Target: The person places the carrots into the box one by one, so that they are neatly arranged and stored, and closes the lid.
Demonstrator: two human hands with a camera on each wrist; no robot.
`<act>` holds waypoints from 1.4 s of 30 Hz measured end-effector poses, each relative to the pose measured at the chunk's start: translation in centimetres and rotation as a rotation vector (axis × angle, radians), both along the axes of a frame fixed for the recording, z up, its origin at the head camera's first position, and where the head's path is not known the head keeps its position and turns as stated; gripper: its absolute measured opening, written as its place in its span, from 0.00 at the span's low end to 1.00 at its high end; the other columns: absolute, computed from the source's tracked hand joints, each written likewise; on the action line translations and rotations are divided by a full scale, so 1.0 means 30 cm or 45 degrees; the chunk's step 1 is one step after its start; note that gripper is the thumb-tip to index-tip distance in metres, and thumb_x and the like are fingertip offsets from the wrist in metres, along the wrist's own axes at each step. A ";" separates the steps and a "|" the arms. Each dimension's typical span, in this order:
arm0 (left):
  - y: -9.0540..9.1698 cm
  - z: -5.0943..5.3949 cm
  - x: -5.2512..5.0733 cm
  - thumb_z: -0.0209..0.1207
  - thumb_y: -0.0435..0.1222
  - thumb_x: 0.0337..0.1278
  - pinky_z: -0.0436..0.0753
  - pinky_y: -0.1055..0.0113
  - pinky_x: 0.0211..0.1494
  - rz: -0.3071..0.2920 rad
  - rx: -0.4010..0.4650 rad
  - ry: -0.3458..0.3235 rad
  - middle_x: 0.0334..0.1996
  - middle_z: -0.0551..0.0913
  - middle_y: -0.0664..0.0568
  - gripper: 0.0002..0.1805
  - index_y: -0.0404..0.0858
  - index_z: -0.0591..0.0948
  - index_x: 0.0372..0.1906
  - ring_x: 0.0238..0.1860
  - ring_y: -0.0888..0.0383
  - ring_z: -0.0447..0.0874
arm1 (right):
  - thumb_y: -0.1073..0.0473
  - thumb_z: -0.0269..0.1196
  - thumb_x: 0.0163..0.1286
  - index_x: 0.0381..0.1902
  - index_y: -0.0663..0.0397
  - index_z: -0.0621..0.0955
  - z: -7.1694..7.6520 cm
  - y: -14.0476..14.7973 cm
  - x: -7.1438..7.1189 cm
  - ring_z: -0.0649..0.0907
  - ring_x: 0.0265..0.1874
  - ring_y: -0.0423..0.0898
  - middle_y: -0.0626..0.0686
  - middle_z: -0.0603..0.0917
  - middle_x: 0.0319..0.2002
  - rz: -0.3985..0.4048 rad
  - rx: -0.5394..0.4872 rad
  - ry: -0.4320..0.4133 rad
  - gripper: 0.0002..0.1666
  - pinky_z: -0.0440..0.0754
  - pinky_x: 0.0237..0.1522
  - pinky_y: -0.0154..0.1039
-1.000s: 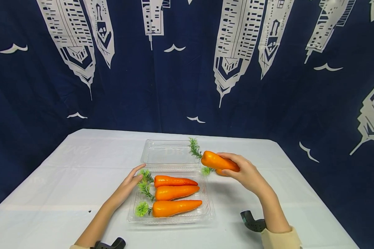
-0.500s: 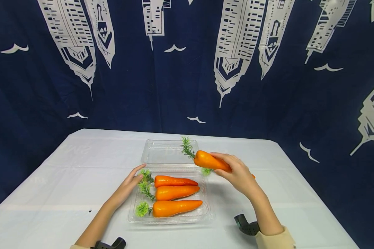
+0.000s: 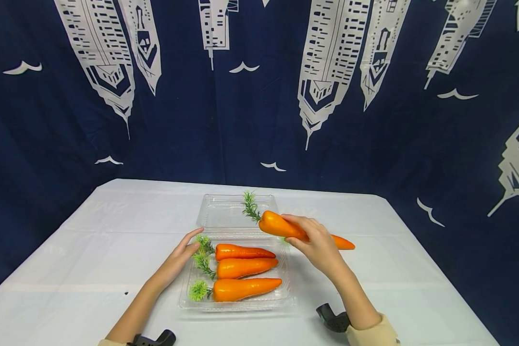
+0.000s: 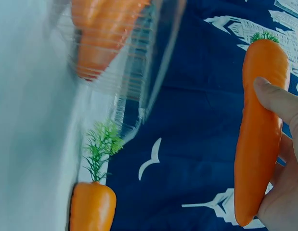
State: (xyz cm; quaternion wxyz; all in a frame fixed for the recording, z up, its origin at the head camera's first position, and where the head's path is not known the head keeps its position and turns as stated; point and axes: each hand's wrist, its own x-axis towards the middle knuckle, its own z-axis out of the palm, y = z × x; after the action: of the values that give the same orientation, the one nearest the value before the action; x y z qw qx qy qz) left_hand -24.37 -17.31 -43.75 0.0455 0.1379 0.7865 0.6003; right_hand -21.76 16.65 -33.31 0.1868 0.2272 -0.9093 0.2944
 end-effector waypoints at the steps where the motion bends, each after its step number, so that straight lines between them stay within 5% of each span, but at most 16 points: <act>1: 0.000 0.000 0.000 0.38 0.49 0.68 0.51 0.33 0.64 -0.002 -0.001 0.002 0.72 0.48 0.48 0.25 0.54 0.55 0.68 0.68 0.37 0.50 | 0.54 0.65 0.56 0.57 0.38 0.74 -0.003 -0.005 -0.001 0.76 0.52 0.49 0.48 0.80 0.52 0.002 0.001 -0.005 0.28 0.72 0.55 0.52; 10: 0.000 0.002 0.004 0.38 0.49 0.68 0.48 0.31 0.63 -0.008 0.005 0.013 0.72 0.47 0.48 0.24 0.57 0.55 0.67 0.70 0.38 0.45 | 0.53 0.65 0.56 0.56 0.38 0.75 -0.040 -0.051 -0.002 0.77 0.51 0.47 0.44 0.80 0.51 0.045 0.061 -0.026 0.27 0.72 0.54 0.49; 17: 0.001 0.001 0.009 0.39 0.50 0.67 0.51 0.33 0.64 0.011 -0.008 -0.016 0.70 0.51 0.44 0.25 0.55 0.55 0.68 0.67 0.37 0.54 | 0.55 0.66 0.55 0.55 0.37 0.75 -0.062 -0.087 0.002 0.77 0.54 0.46 0.43 0.80 0.52 0.073 0.092 -0.064 0.28 0.69 0.58 0.53; 42: -0.002 0.001 0.007 0.39 0.50 0.68 0.51 0.33 0.63 0.006 -0.005 0.000 0.71 0.49 0.47 0.24 0.59 0.56 0.67 0.67 0.37 0.55 | 0.54 0.66 0.55 0.55 0.37 0.74 -0.139 -0.161 0.005 0.77 0.52 0.46 0.43 0.80 0.52 0.145 0.270 -0.061 0.28 0.70 0.56 0.49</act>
State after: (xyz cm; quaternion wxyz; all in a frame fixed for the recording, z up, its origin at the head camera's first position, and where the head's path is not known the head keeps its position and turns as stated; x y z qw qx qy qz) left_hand -24.17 -17.38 -43.72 0.0445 0.1360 0.7878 0.5990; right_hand -21.61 11.81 -37.47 0.1230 0.2897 -0.9252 0.2121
